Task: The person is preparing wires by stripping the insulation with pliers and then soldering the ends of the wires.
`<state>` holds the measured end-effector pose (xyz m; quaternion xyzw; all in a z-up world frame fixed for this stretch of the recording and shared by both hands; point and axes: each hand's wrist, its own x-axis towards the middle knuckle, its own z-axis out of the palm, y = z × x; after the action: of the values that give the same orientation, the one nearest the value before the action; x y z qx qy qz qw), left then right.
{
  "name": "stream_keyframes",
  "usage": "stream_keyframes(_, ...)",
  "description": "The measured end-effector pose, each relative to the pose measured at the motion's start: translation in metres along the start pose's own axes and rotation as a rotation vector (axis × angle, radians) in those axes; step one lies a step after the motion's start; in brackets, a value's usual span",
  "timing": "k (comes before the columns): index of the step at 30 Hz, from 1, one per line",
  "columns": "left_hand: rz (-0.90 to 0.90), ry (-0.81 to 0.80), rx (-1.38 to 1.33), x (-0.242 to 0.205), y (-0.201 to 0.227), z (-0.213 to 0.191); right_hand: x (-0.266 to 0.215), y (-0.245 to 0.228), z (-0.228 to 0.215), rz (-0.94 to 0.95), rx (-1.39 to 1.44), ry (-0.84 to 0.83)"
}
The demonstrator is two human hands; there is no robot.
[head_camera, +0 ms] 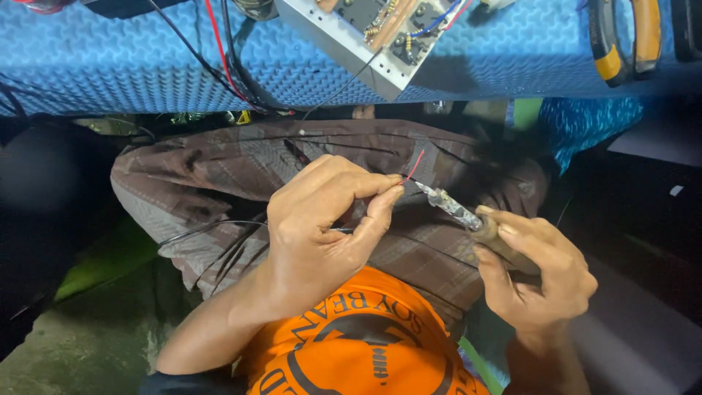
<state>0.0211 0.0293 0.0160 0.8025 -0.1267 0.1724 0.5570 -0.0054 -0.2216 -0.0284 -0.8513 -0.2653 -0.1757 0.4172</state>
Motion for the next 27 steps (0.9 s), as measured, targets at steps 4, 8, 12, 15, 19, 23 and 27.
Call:
stream_keyframes(4, 0.042, -0.016, 0.013, 0.0005, 0.0014, -0.0014, -0.0011, 0.0009, 0.0021, -0.025, -0.018, 0.015)
stream_keyframes(8, 0.055, -0.021, 0.019, 0.0002, 0.0013, 0.0000, -0.0013, -0.0004, 0.0023, -0.031, -0.039, -0.016)
stream_keyframes(12, 0.051, -0.016, 0.024, -0.0001, 0.0030, 0.0002, -0.0013, -0.0018, 0.0013, -0.022, -0.060, -0.019)
stream_keyframes(15, 0.052, -0.020, 0.027, 0.0009, 0.0041, 0.0006, -0.0026, -0.0011, 0.0010, -0.020, -0.049, -0.016)
stream_keyframes(19, 0.082, -0.015, 0.041, 0.0010, 0.0052, 0.0013, -0.0027, -0.0031, 0.0012, -0.024, -0.059, -0.026)
stream_keyframes(23, 0.102, 0.011, 0.068, -0.0003, 0.0037, 0.0040, -0.0013, -0.0056, 0.0012, -0.042, -0.083, -0.041)
stream_keyframes(27, 0.102, 0.020, 0.063, -0.0017, 0.0046, 0.0052, -0.0031, -0.0065, 0.0012, -0.039, -0.103, -0.040)
